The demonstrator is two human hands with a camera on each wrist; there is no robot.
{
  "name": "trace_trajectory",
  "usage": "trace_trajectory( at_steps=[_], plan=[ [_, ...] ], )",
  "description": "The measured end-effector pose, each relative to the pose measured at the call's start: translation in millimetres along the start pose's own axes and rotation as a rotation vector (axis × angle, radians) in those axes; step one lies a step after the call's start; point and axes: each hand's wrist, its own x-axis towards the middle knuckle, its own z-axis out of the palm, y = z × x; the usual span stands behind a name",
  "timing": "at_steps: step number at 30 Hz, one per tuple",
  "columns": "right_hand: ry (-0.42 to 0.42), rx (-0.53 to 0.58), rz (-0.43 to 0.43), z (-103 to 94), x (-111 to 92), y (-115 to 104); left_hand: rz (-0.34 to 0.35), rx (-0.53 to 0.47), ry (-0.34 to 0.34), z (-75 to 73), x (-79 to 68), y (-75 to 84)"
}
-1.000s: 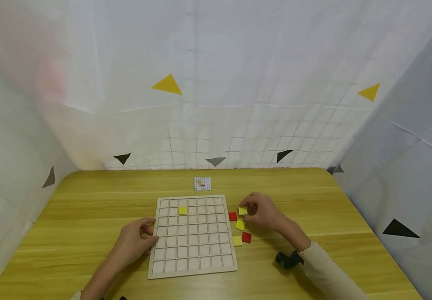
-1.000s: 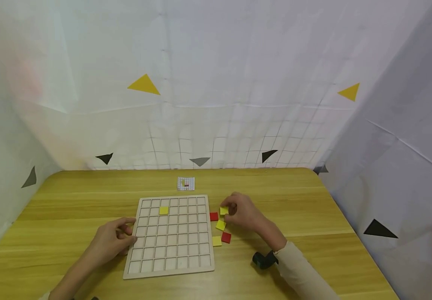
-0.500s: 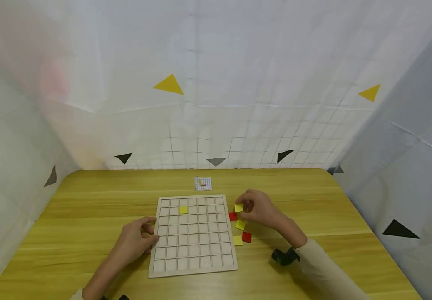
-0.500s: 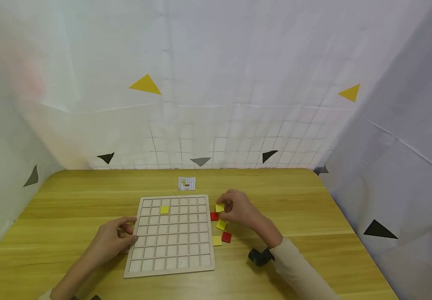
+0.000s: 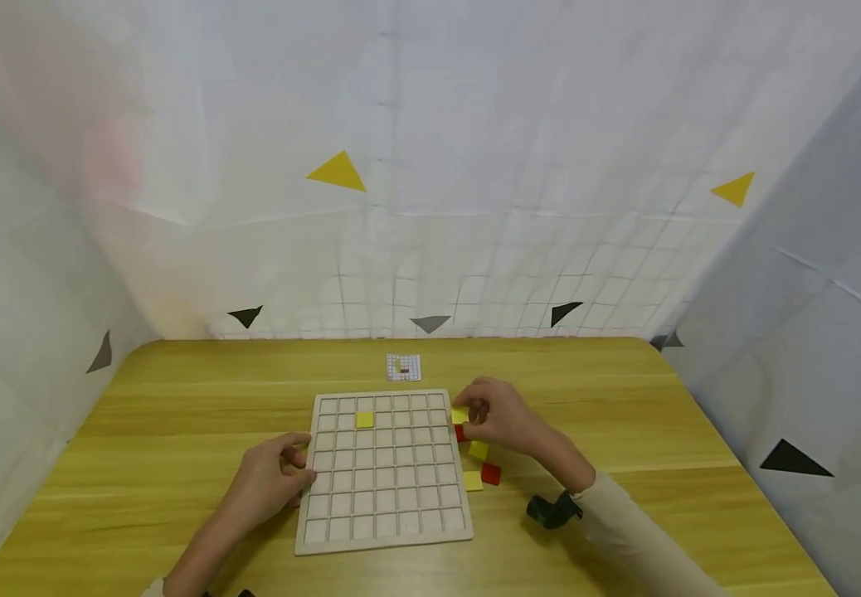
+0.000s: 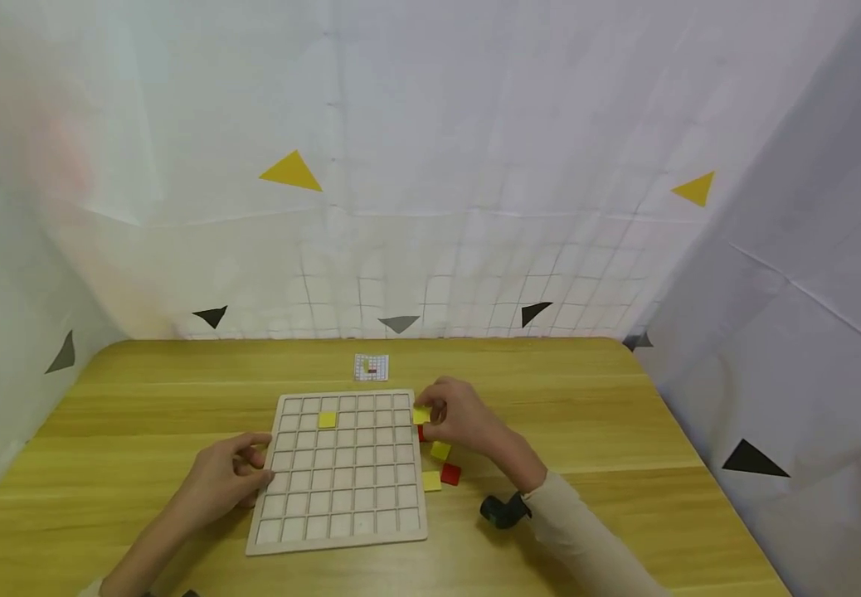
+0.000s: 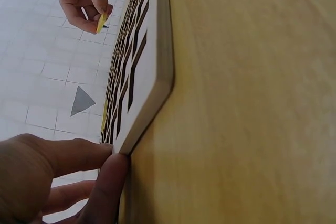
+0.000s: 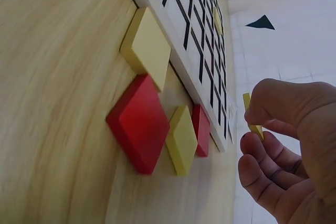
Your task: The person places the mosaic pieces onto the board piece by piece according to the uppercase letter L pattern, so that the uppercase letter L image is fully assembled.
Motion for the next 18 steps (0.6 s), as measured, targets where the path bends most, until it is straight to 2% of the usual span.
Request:
trace_trajectory(
  at_steps=[18],
  plan=[
    [-0.053, 0.039, 0.038, 21.5, 19, -21, -0.004, -0.02, 0.005, -0.5, -1.4, -2.0]
  ],
)
